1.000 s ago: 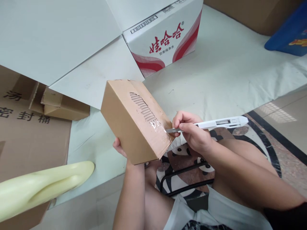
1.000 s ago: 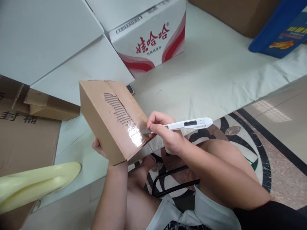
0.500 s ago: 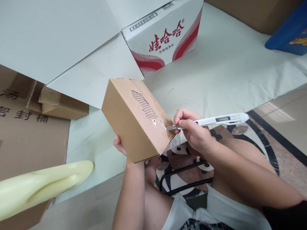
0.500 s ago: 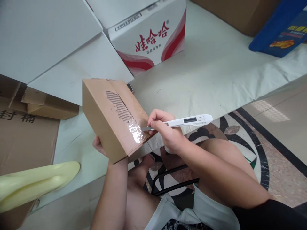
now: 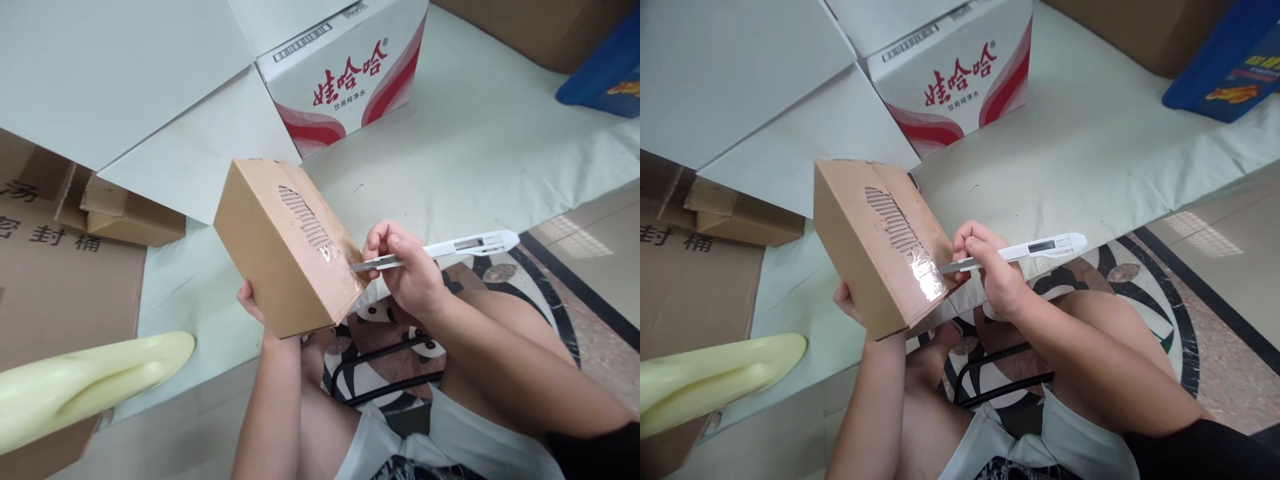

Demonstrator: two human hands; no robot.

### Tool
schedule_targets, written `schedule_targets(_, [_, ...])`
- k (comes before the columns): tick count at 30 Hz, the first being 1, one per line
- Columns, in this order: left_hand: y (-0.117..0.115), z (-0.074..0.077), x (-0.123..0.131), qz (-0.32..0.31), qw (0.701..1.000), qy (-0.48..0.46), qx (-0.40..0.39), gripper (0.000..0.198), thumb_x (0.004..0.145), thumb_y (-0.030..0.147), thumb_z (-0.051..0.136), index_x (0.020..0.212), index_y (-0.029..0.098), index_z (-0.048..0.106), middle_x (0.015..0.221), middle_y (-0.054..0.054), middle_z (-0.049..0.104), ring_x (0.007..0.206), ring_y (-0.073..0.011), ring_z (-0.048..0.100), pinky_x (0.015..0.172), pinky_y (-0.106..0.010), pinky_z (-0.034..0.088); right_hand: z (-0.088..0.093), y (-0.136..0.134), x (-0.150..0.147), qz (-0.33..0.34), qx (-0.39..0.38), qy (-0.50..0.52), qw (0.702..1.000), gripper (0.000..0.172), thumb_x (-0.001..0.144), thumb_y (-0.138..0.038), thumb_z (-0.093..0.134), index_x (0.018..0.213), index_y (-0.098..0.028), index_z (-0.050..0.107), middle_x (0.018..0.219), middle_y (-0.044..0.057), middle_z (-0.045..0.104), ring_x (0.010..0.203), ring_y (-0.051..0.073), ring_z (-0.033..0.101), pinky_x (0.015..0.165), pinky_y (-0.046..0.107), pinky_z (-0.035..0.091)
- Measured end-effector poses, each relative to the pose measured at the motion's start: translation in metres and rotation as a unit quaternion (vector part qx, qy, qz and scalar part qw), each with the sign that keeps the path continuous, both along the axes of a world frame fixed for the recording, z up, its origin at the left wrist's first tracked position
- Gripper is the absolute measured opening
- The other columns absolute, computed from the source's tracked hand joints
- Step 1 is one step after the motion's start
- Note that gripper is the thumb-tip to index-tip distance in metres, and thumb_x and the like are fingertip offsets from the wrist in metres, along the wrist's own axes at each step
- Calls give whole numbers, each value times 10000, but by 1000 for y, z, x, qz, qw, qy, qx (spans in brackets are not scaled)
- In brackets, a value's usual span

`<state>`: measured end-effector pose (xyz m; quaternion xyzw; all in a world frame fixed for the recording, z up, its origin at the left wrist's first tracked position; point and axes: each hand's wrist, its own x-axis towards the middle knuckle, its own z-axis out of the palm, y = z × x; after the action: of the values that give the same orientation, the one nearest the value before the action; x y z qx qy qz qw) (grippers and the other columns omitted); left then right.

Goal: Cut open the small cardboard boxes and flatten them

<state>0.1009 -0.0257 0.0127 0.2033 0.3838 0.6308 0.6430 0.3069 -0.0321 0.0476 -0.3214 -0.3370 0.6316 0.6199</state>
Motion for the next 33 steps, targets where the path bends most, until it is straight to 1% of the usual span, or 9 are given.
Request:
schedule_targets(6, [-1, 1, 2, 40, 999, 3, 33, 547, 755, 641, 679, 1157, 270, 702, 1072, -58, 762, 979, -302, 716, 869, -446, 601, -5, 0, 2, -36, -25, -5, 999, 198, 820, -387, 652, 753, -218, 572, 563, -43, 536, 482, 97, 472, 491, 245, 357])
schedule_targets(11, [-1, -3, 1, 38, 998, 30, 46, 597, 741, 645, 665, 1186, 247, 690, 1018, -65, 754, 952, -294, 707, 829, -418, 587, -8, 5, -2, -110, -33, -41, 993, 356, 844, -488, 606, 628, -220, 516, 500, -59, 360, 438, 81, 294, 441, 260, 197])
schedule_targets(15, [0, -7, 0, 46, 996, 51, 61, 590, 766, 655, 634, 1199, 256, 671, 1040, -69, 748, 997, -295, 693, 823, -399, 570, -10, 8, -1, -109, -46, -29, 993, 306, 830, -495, 624, 704, -234, 525, 489, -72, 377, 421, 86, 289, 432, 253, 232])
schedule_targets(18, [2, -7, -1, 65, 994, 52, 76, 528, 776, 634, 637, 1137, 253, 693, 1025, -64, 752, 990, -284, 693, 834, -389, 571, -10, 9, 5, -115, -35, -41, 992, 310, 843, -499, 625, 716, -239, 512, 492, -76, 372, 427, 86, 292, 438, 249, 254])
schedule_targets(22, [7, -4, -6, 111, 990, 50, 73, 482, 776, 626, 639, 1059, 244, 720, 993, -45, 757, 920, -246, 699, 808, -358, 577, -11, 14, 15, -172, -5, -65, 983, 370, 910, -549, 587, 722, -253, 471, 489, -101, 282, 393, 81, 256, 423, 255, 262])
schedule_targets(24, [8, -2, -8, 123, 988, 63, 70, 512, 783, 638, 627, 1094, 242, 719, 998, -48, 758, 926, -255, 703, 806, -363, 573, -14, 16, 18, -210, -1, -91, 973, 389, 929, -580, 601, 753, -256, 481, 517, -95, 348, 393, 80, 319, 423, 253, 300])
schedule_targets(26, [7, -1, -7, 122, 987, 76, 68, 535, 785, 639, 625, 1137, 245, 713, 1004, -55, 761, 942, -269, 707, 810, -375, 573, -17, 16, 17, -227, 7, -132, 965, 363, 905, -573, 678, 808, -260, 522, 568, -82, 472, 447, 91, 463, 470, 254, 398])
schedule_targets(29, [4, -7, -3, 112, 988, 94, 58, 558, 743, 649, 660, 1125, 246, 717, 986, -62, 765, 924, -278, 712, 817, -393, 579, -19, 12, 13, -225, 36, -195, 954, 298, 860, -501, 777, 936, -273, 602, 679, -52, 660, 649, 139, 677, 672, 299, 557])
schedule_targets(33, [-1, -21, 0, 97, 985, 136, 40, 647, 668, 705, 717, 1113, 236, 712, 1023, -77, 765, 1016, -309, 711, 920, -428, 568, -17, 3, 8, -194, 52, -289, 936, 275, 978, -549, 596, 1028, -280, 626, 849, 21, 797, 852, 215, 783, 887, 438, 608])
